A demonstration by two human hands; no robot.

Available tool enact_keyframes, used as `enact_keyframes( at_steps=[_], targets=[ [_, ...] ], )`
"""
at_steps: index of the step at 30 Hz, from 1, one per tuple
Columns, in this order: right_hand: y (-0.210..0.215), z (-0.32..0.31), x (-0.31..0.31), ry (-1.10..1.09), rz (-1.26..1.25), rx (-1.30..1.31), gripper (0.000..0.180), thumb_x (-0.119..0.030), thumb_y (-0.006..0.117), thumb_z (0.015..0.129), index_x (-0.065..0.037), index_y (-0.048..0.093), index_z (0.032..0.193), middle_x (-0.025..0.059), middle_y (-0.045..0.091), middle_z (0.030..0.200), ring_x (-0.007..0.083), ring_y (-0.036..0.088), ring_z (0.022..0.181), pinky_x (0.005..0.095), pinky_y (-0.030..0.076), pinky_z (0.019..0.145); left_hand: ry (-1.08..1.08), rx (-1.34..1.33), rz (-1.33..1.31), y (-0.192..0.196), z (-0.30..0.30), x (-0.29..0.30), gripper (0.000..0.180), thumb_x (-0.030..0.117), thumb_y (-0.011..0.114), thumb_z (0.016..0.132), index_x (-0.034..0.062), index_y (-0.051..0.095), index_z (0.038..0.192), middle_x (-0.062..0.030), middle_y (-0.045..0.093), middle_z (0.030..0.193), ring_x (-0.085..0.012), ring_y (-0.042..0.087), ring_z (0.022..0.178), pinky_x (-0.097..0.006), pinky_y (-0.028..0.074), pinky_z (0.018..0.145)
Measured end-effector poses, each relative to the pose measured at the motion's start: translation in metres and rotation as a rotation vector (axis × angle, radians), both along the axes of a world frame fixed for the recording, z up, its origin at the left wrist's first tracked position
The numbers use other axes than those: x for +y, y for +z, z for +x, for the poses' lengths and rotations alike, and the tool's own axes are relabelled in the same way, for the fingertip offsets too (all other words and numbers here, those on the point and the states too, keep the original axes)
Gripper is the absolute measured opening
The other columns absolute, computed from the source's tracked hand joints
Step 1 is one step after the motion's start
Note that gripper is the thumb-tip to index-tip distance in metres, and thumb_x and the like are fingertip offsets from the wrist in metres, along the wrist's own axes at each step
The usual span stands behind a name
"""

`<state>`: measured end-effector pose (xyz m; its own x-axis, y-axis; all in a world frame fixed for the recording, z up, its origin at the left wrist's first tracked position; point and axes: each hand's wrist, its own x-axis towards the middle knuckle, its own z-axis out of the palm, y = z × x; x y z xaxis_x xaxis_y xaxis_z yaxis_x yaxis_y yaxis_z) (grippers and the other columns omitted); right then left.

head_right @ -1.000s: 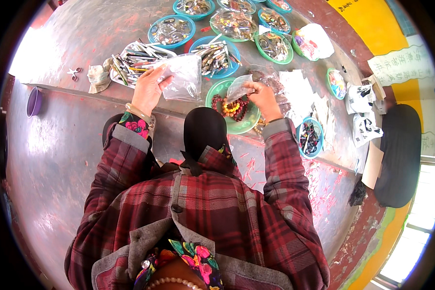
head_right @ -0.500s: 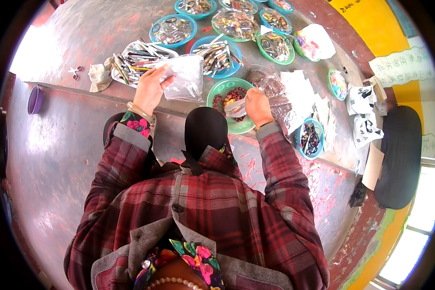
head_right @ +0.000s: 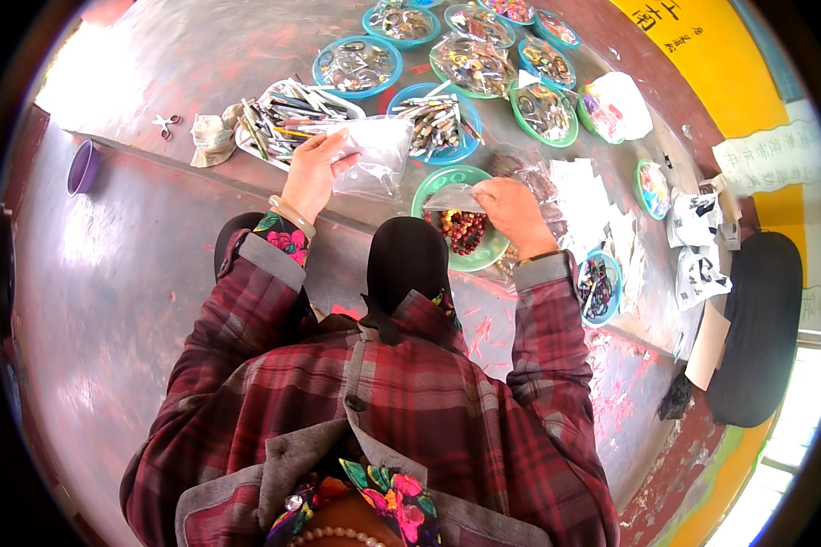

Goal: The person sits on the floor and sorts small beads from a green bowl into clear plastic bags. They handle the beads and bags by hand, filling several bags and placing them on the floor.

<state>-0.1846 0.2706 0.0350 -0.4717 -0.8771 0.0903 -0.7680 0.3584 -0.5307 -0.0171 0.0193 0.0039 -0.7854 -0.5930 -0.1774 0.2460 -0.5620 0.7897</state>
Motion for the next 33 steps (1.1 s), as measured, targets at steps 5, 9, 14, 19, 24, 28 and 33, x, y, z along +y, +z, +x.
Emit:
enact_keyframes(
  at_steps=[5, 9, 14, 19, 24, 28, 33],
  targets=[
    [0.066, 0.020, -0.030, 0.162, 0.016, -0.324, 0.019, -0.015, 0.057, 0.081, 0.000, 0.062, 0.092, 0.0094, 0.060, 0.074, 0.0171, 0.057, 0.071, 0.0282, 0.044, 0.063, 0.028, -0.002, -0.030, 0.004, -0.005, 0.003, 0.021, 0.015, 0.057, 0.086, -0.0032, 0.057, 0.096, -0.0042, 0.056, 0.090, -0.0110, 0.056, 0.083, -0.028, 0.051, 0.077],
    [0.081, 0.036, -0.073, 0.341, 0.075, -0.343, 0.025, -0.023, 0.051, 0.084, -0.001, 0.062, 0.091, 0.0115, 0.061, 0.073, 0.0190, 0.058, 0.065, 0.0309, 0.045, 0.059, -0.033, -0.007, -0.062, 0.005, -0.005, 0.003, 0.023, 0.018, 0.055, 0.087, -0.0030, 0.056, 0.096, -0.0046, 0.056, 0.091, -0.0099, 0.056, 0.083, -0.026, 0.050, 0.077],
    [0.045, 0.037, -0.114, 0.245, 0.054, -0.266, 0.027, -0.030, 0.051, 0.083, -0.005, 0.062, 0.081, 0.0121, 0.058, 0.065, 0.0280, 0.058, 0.063, 0.0371, 0.043, 0.056, -0.187, -0.019, -0.148, 0.015, -0.003, 0.004, 0.029, 0.031, 0.052, 0.089, 0.0025, 0.057, 0.092, 0.0010, 0.057, 0.085, -0.0072, 0.055, 0.083, -0.024, 0.045, 0.076],
    [0.029, 0.037, -0.126, 0.169, 0.022, -0.093, 0.029, -0.032, 0.050, 0.083, -0.005, 0.062, 0.078, 0.0161, 0.058, 0.067, 0.0358, 0.055, 0.066, 0.0430, 0.041, 0.057, -0.220, 0.070, -0.237, 0.012, 0.001, 0.004, 0.030, 0.027, 0.053, 0.088, -0.0015, 0.059, 0.094, -0.0003, 0.059, 0.085, -0.0073, 0.055, 0.081, -0.021, 0.044, 0.073],
    [0.032, 0.037, -0.124, 0.147, 0.017, -0.054, 0.027, -0.030, 0.053, 0.080, -0.005, 0.060, 0.075, 0.0141, 0.056, 0.065, 0.0315, 0.053, 0.062, 0.0400, 0.040, 0.055, -0.256, -0.066, -0.357, 0.005, -0.003, 0.003, 0.021, 0.014, 0.058, 0.084, -0.0034, 0.061, 0.096, -0.0010, 0.060, 0.085, -0.0072, 0.055, 0.077, -0.020, 0.044, 0.069],
    [0.038, 0.036, -0.117, 0.133, -0.074, -0.065, 0.022, -0.025, 0.058, 0.074, -0.003, 0.057, 0.071, 0.0113, 0.053, 0.061, 0.0240, 0.051, 0.056, 0.0343, 0.038, 0.053, -0.246, -0.121, -0.368, 0.013, 0.000, 0.005, 0.017, 0.011, 0.058, 0.084, -0.0024, 0.063, 0.094, 0.0000, 0.061, 0.085, -0.0058, 0.054, 0.075, -0.020, 0.043, 0.066],
    [0.031, 0.033, -0.109, -0.075, -0.322, 0.103, 0.028, -0.019, 0.069, 0.063, -0.004, 0.058, 0.084, 0.0120, 0.061, 0.086, 0.0323, 0.055, 0.082, 0.0383, 0.043, 0.068, -0.212, -0.171, -0.306, 0.020, 0.005, 0.003, 0.018, 0.014, 0.059, 0.083, 0.0005, 0.064, 0.094, 0.0051, 0.050, 0.063, -0.0017, 0.039, 0.051, -0.018, 0.032, 0.046]
  ],
)
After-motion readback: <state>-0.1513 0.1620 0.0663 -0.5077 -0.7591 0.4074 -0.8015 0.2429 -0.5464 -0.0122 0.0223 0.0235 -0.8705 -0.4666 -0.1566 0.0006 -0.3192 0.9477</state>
